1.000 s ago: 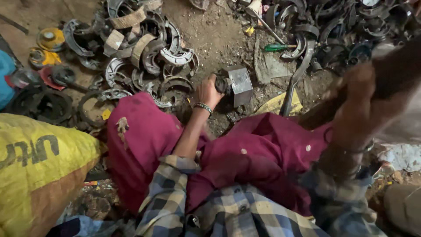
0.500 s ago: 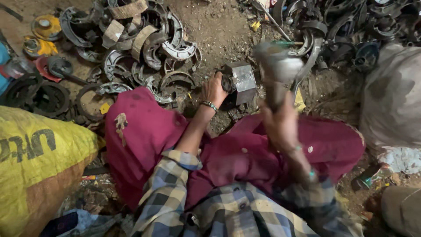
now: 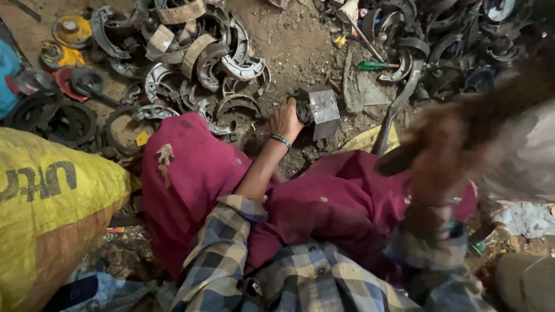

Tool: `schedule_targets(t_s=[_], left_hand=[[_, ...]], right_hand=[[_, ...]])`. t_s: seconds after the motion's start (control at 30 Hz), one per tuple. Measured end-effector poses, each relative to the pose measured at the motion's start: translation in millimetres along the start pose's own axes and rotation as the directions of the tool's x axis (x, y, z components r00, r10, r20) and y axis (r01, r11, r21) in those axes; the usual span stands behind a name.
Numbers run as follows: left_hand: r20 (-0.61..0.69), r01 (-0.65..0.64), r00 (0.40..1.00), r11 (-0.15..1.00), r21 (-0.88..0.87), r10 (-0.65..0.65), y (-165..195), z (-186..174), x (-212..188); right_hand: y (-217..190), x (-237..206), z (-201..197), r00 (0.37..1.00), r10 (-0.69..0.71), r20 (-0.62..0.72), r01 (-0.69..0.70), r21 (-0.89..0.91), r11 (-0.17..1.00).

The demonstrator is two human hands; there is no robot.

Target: The person sits on the ground in a scrap-filled workshop and hammers curved metal brake shoe parts on a small anvil block, repositioning each piece between strikes and wiping or handling pieces with a cloth. They work through several parts one at a time, lifting pieces from the surrounding pile.

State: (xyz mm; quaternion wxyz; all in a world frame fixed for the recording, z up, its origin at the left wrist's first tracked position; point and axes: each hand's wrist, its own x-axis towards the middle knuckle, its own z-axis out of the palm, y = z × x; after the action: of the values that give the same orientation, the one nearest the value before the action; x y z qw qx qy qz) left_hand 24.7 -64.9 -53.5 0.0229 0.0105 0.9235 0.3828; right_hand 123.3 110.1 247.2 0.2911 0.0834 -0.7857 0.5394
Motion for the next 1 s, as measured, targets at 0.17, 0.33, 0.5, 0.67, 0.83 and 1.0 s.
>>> schedule_targets(t_s=[0.17, 0.33, 0.5, 0.67, 0.83, 1.0], left_hand=[[-0.012, -0.008, 1.0, 1.0, 0.024, 0.009, -3.7, 8.4, -1.0], [0.019, -0.059, 0.998, 0.995, -0.079, 0.061, -10.5, 0.0, -3.5], [-0.091, -0.036, 0.995, 0.998, 0.044, 0.04, -6.8, -2.3, 3.2], [0.036, 0.055, 0.998, 0.998, 0.019, -0.055, 4.4, -2.4, 2.7], [-0.019, 0.032, 0.999, 0.999, 0.009, -0.032, 3.0, -6.5, 3.1], [-0.047, -0.12, 0.992, 0.993, 0.011, 0.12, -17.9, -3.1, -5.5]], right_hand=[[-9.6, -4.9, 21.1, 0.981, -0.123, 0.152, 0.17, -0.353, 0.92], [94.9, -74.9, 48.6, 0.829, 0.38, 0.409, 0.091, -0.77, 0.631], [112.2, -55.7, -9.4, 0.838, 0.543, 0.059, -0.518, -0.227, 0.825], [71.3, -10.6, -71.7, 0.951, 0.304, -0.062, -0.258, 0.387, 0.885], [119.2, -57.6, -28.7, 0.986, 0.151, 0.064, -0.125, -0.303, 0.945], [163.9, -95.3, 19.4, 0.832, 0.431, 0.349, 0.013, -0.789, 0.614]])
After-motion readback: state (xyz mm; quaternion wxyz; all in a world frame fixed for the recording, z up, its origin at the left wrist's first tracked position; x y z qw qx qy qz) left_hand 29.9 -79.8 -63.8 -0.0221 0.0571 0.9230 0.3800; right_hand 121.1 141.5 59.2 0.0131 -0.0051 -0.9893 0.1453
